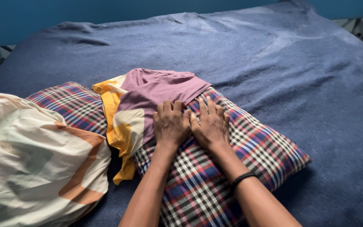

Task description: The person puts a pillowcase onto a pillow by hand, stretching the fabric and tucking the pillow inside.

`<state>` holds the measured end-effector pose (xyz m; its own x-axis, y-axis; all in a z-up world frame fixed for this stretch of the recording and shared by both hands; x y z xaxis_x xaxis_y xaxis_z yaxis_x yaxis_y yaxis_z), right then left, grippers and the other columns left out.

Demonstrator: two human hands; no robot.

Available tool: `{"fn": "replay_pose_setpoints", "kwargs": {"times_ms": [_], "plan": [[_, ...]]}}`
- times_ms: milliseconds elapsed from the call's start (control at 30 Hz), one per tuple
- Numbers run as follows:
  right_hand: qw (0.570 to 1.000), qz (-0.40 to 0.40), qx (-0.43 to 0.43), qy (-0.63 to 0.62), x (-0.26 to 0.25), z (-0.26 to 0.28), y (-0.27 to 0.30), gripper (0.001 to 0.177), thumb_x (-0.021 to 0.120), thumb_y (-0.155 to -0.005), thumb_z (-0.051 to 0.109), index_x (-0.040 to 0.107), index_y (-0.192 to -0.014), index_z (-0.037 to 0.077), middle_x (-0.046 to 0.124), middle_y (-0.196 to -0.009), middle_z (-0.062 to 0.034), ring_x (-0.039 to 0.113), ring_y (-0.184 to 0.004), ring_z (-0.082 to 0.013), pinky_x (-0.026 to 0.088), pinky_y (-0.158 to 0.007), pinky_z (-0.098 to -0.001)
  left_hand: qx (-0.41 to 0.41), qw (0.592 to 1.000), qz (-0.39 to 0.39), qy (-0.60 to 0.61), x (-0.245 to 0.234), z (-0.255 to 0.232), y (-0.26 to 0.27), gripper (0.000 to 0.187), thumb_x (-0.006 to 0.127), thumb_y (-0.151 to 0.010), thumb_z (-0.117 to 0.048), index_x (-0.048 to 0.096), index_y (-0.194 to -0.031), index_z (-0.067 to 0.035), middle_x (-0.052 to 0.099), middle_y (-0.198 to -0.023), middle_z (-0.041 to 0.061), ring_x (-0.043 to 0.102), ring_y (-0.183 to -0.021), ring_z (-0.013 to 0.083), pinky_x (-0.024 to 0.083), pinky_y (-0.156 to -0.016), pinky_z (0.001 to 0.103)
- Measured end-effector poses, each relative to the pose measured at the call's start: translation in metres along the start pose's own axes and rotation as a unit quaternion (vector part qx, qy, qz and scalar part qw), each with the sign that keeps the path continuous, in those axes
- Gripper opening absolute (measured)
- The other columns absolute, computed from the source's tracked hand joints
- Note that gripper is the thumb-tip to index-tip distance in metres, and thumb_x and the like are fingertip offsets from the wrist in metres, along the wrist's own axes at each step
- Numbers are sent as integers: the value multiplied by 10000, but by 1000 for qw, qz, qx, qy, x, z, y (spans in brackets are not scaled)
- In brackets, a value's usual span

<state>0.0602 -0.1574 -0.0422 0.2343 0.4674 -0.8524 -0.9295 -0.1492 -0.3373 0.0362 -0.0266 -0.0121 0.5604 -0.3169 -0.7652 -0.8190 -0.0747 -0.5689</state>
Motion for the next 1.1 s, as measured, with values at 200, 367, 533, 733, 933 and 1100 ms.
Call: {"fn": "replay_pose_setpoints", "kwargs": {"times_ms": [200, 367, 533, 733, 933, 1100], "plan": [[999, 34, 14, 37, 1, -8, -2, 597, 473, -951, 471, 507, -1479, 194, 466, -1558, -64, 370, -1409, -370, 272, -1148, -591, 23, 999, 0, -42, 11, -4, -8, 514, 683, -782, -353, 666, -1268, -186, 608, -1265, 80, 563, -1065, 288, 459, -789, 535], [984, 164, -1, 69, -3, -18, -16, 638, 405, -939, 549, 433, -1509, 264, 429, -1561, 24, 417, -1320, -358, 338, -1068, -587, -40, 992, 84, -88, 35, -4, -25, 383, 668, -846, -350, 691, -1178, -159, 609, -1202, 39, 567, -1141, 255, 438, -887, 616], [984, 160, -80, 22, 19, -44, -39, 551, 372, -976, 460, 487, -1484, 281, 476, -1512, -5, 471, -1232, -395, 400, -1027, -592, -74, 987, 104, -93, 58, -14, -58, 339, 657, -916, -386, 690, -1090, -97, 597, -1193, 109, 564, -1147, 284, 436, -963, 566], [970, 147, -49, -185, 69, -118, -87, 398, 604, -905, 374, 711, -1231, 172, 699, -1256, -106, 659, -1170, -275, 533, -1042, -394, -61, 989, 132, -40, 99, -43, -101, 392, 713, -862, -407, 711, -1147, -138, 588, -1285, 99, 517, -1271, 291, 415, -1000, 539], [839, 309, 183, -409, 149, -173, -98, 356, 745, -881, 454, 673, -821, 111, 573, -774, -21, 456, -618, -135, 350, -578, -325, -222, 945, 229, -79, 120, -37, -114, 416, 785, -770, -384, 731, -1152, -227, 547, -1375, 17, 429, -1347, 242, 308, -1092, 575], [773, 378, 194, -470, 146, -151, -116, 249, 710, -853, 341, 657, -770, 113, 575, -667, 20, 457, -563, -119, 370, -540, -301, -306, 923, 219, -83, 150, -20, -134, 281, 704, -890, -274, 769, -1151, -193, 710, -1267, 73, 590, -1283, 285, 433, -1050, 509]]}}
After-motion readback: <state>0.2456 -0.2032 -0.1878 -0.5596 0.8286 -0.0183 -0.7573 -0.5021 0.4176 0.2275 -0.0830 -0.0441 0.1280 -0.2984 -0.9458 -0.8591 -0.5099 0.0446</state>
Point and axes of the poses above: each hand's wrist, its own y-axis away from the middle knuckle, its own x-axis out of the palm, z = x × y, the point moved 9 cm from there along -y, towards the middle knuckle
